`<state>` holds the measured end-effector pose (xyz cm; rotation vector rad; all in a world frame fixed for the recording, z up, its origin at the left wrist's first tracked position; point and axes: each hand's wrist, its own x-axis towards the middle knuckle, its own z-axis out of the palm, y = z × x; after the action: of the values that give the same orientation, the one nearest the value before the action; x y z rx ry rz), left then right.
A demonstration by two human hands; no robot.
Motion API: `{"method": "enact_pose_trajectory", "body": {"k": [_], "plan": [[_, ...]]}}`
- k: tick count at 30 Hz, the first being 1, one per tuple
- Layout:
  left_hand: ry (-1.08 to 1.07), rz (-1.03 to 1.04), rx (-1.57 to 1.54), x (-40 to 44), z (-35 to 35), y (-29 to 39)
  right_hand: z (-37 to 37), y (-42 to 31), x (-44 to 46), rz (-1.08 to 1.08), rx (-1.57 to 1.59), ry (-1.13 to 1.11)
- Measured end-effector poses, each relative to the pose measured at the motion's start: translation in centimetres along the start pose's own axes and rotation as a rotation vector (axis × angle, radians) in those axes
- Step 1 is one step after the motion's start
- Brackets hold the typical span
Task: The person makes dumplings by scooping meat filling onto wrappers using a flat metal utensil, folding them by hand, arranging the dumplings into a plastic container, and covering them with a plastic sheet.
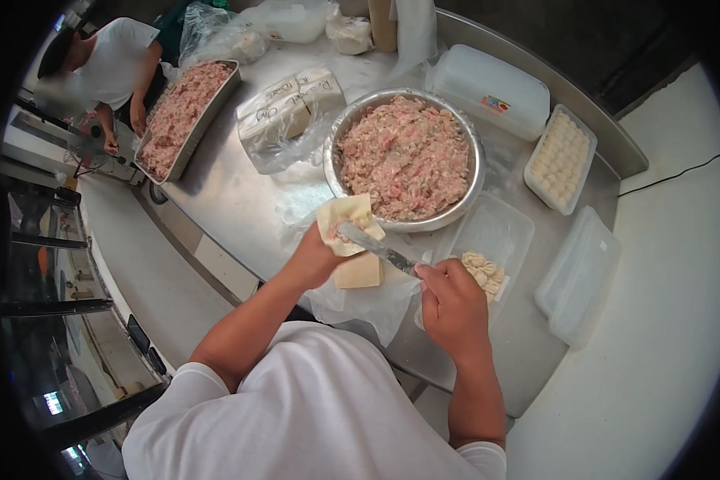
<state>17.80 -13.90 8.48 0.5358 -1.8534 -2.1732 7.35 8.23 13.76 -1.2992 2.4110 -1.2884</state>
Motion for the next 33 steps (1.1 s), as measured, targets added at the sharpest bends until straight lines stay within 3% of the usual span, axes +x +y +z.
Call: {"method": "enact_pose_trajectory", "body": {"k": [1,3,6,10,12,16,18,19,21,22,24,25,26,27,29,33], "plan": [[0.003,0.006,0.012,0.1,0.1,0.1,0.2,0.0,-0.1,0.011,-0.022,-0.033],[0.072,0.068,0.419,0.3,0.4,0.7,0.3,0.0,-0.2,0.014,-0.035,-0.059],[0.107,0.1,0.583,0.3,0.4,1.5,-0.4,-0.4,0.1,-0.027,-0.12,-0.122],[-0.037,0.279,0.872,-0.2,-0.1,-0.7,-2.3,-0.5,0.5,-0.048,-0.232,-0.242],[-0.064,0.272,0.915,-0.4,0.3,-0.5,-3.6,-0.8,0.5,-0.054,-0.254,-0.263],[0.069,0.306,0.786,0.3,0.6,1.2,-4.5,0.0,0.1,0.049,-0.115,-0.081],[0.083,-0.03,0.697,0.2,1.3,3.0,-3.4,1.1,-0.6,0.176,0.021,-0.042],[0.085,-0.03,0.7,0.3,1.6,2.7,-2.2,1.9,-1.6,0.175,0.024,-0.042],[-0.007,-0.153,0.326,0.0,2.9,1.2,1.1,3.7,-3.6,0.492,0.457,-0.157],[-0.011,-0.153,0.329,-0.3,4.1,0.2,2.5,3.5,-3.6,0.494,0.459,-0.153],[-0.183,-0.053,-0.359,-1.0,6.7,-1.6,5.5,1.7,-4.3,0.497,0.895,0.049],[-0.197,-0.268,-0.322,-1.9,7.8,0.5,6.2,1.2,-4.6,0.515,0.886,0.064],[-0.225,-0.288,-0.334,-1.9,8.2,0.0,6.6,1.0,-4.6,0.587,1.156,0.128],[-0.172,-0.051,-0.129,-1.8,8.8,-1.0,6.7,1.1,-4.9,0.651,1.421,0.214],[-0.166,0.443,0.292,-0.8,9.0,-1.9,6.5,1.9,-5.5,0.669,1.44,0.283],[-0.414,0.371,0.387,-0.7,9.8,-0.7,4.7,4.4,-7.9,0.679,1.537,0.371]]}}
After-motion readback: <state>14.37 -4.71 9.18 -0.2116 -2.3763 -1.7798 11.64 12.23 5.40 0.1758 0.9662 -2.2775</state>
